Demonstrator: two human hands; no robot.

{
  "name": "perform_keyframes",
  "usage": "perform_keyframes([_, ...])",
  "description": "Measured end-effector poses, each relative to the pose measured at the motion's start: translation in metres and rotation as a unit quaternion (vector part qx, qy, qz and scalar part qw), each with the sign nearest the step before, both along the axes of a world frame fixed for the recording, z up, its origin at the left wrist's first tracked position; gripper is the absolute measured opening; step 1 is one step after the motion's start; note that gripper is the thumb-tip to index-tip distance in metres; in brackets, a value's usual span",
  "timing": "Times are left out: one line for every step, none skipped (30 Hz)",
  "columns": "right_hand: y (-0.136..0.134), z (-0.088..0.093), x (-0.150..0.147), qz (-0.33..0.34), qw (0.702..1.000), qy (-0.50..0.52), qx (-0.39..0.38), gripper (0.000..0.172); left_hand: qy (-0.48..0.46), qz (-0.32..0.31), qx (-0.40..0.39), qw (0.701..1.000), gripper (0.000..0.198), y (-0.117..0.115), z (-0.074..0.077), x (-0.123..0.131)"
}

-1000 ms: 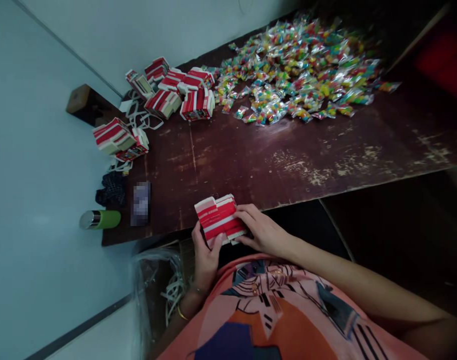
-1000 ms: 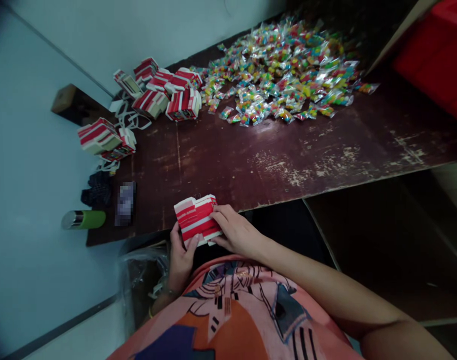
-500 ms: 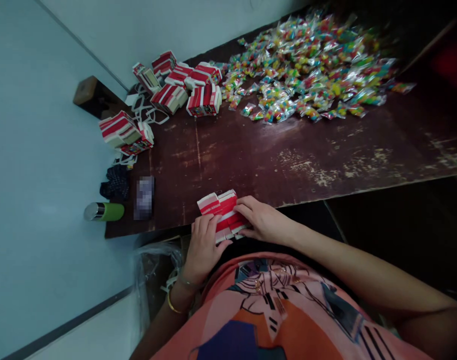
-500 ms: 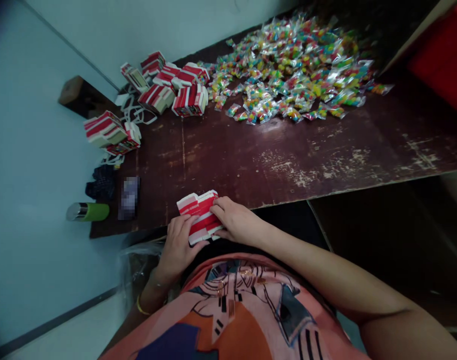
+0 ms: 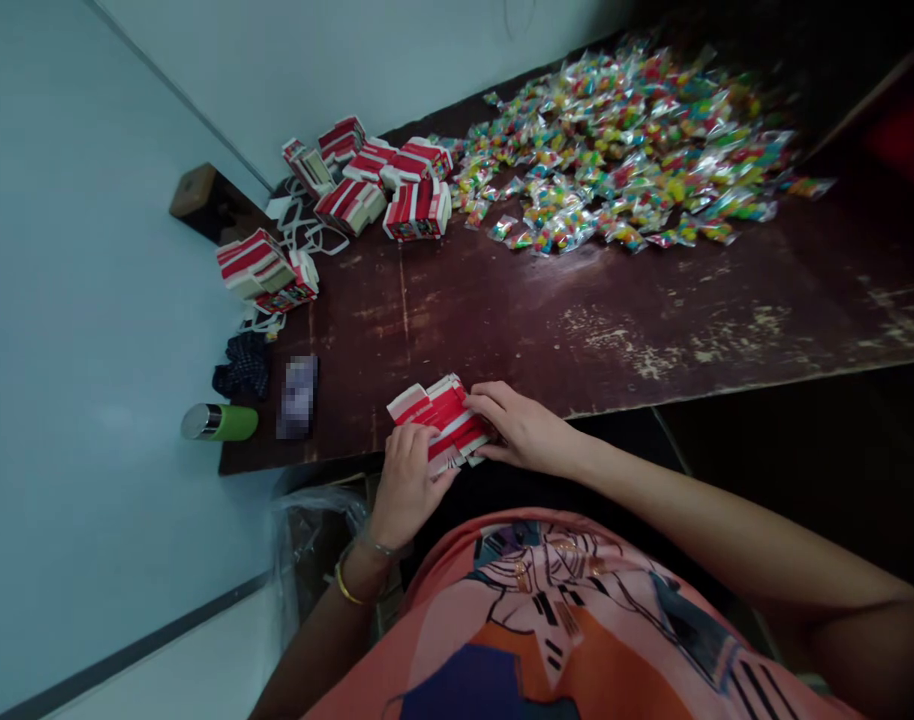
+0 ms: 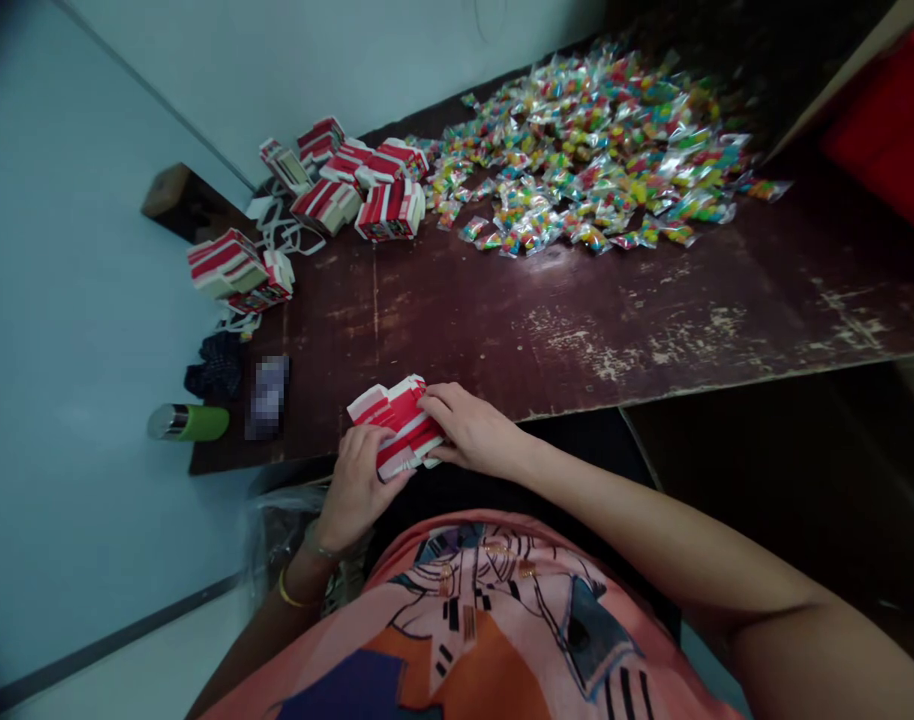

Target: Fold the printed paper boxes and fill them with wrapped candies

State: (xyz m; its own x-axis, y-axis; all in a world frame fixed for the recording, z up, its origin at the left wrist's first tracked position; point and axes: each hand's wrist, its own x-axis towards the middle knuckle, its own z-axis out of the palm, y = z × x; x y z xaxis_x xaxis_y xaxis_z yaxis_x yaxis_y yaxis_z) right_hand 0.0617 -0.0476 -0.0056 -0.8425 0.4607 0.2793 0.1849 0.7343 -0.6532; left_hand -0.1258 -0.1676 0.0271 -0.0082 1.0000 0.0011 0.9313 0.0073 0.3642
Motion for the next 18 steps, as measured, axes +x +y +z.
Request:
perform_keyframes([0.003, 0.000, -0.001, 0.003, 1.000, 0.002, -0.016, 0.047, 0.005, -0.002, 0.000, 1.000, 0.046, 0.001, 0.001, 0.001])
perform_keyframes([0.005, -0.001, -0.003, 0.010, 0.999, 0.000, -0.034, 0.051, 0.009, -0.005, 0.001, 1.000, 0.048, 0.002, 0.002, 0.001])
perform_keyframes([0.008, -0.001, -0.004, 0.018, 0.998, -0.002, -0.052, 0.050, 0.012, -0.008, 0.001, 1.000, 0.049, 0.003, 0.003, 0.002])
perform_keyframes([0.010, 0.000, -0.005, 0.024, 0.997, -0.006, -0.069, 0.048, 0.012, -0.011, 0.000, 1.000, 0.050, 0.004, 0.004, 0.003])
perform_keyframes([0.012, 0.000, -0.006, 0.028, 0.996, -0.009, -0.082, 0.045, 0.010, -0.013, -0.001, 1.000, 0.051, 0.006, 0.005, 0.003])
perform_keyframes([0.014, 0.001, -0.007, 0.033, 0.995, -0.010, -0.090, 0.044, 0.007, -0.014, -0.001, 1.000, 0.050, 0.007, 0.005, 0.004])
perform_keyframes([0.015, 0.002, -0.007, 0.038, 0.995, -0.011, -0.094, 0.042, 0.003, -0.015, -0.002, 1.000, 0.049, 0.007, 0.004, 0.005])
perform_keyframes([0.016, 0.002, -0.007, 0.043, 0.994, -0.011, -0.095, 0.041, -0.002, -0.014, 0.000, 1.000, 0.047, 0.008, 0.003, 0.005])
perform_keyframes([0.016, 0.003, -0.007, 0.047, 0.994, -0.011, -0.095, 0.040, -0.005, -0.014, 0.001, 1.000, 0.044, 0.008, 0.002, 0.006])
perform_keyframes([0.016, 0.003, -0.007, 0.050, 0.994, -0.012, -0.093, 0.039, -0.008, -0.013, 0.005, 1.000, 0.042, 0.008, 0.000, 0.006])
perform_keyframes([0.016, 0.003, -0.007, 0.051, 0.995, -0.013, -0.089, 0.038, -0.011, -0.011, 0.010, 1.000, 0.040, 0.008, -0.002, 0.006])
perform_keyframes([0.015, 0.002, -0.007, 0.050, 0.995, -0.013, -0.083, 0.038, -0.013, -0.010, 0.015, 1.000, 0.038, 0.008, -0.004, 0.007])
perform_keyframes([0.014, 0.001, -0.007, 0.047, 0.996, -0.013, -0.076, 0.039, -0.015, -0.008, 0.020, 1.000, 0.037, 0.008, -0.006, 0.007])
perform_keyframes([0.013, 0.000, -0.006, 0.044, 0.997, -0.013, -0.069, 0.039, -0.016, -0.005, 0.024, 1.000, 0.036, 0.008, -0.008, 0.006])
perform_keyframes([0.011, -0.001, -0.006, 0.040, 0.997, -0.011, -0.063, 0.040, -0.017, -0.002, 0.028, 0.999, 0.035, 0.007, -0.010, 0.006])
perform_keyframes([0.009, -0.002, -0.006, 0.036, 0.998, -0.007, -0.058, 0.040, -0.018, 0.001, 0.030, 0.999, 0.036, 0.006, -0.011, 0.005])
perform_keyframes([0.007, -0.004, -0.006, 0.031, 0.998, -0.002, -0.058, 0.041, -0.020, 0.003, 0.031, 0.999, 0.036, 0.005, -0.012, 0.004])
perform_keyframes([0.005, -0.005, -0.005, 0.022, 0.998, 0.005, -0.061, 0.041, -0.025, 0.004, 0.030, 0.999, 0.038, 0.003, -0.013, 0.002])
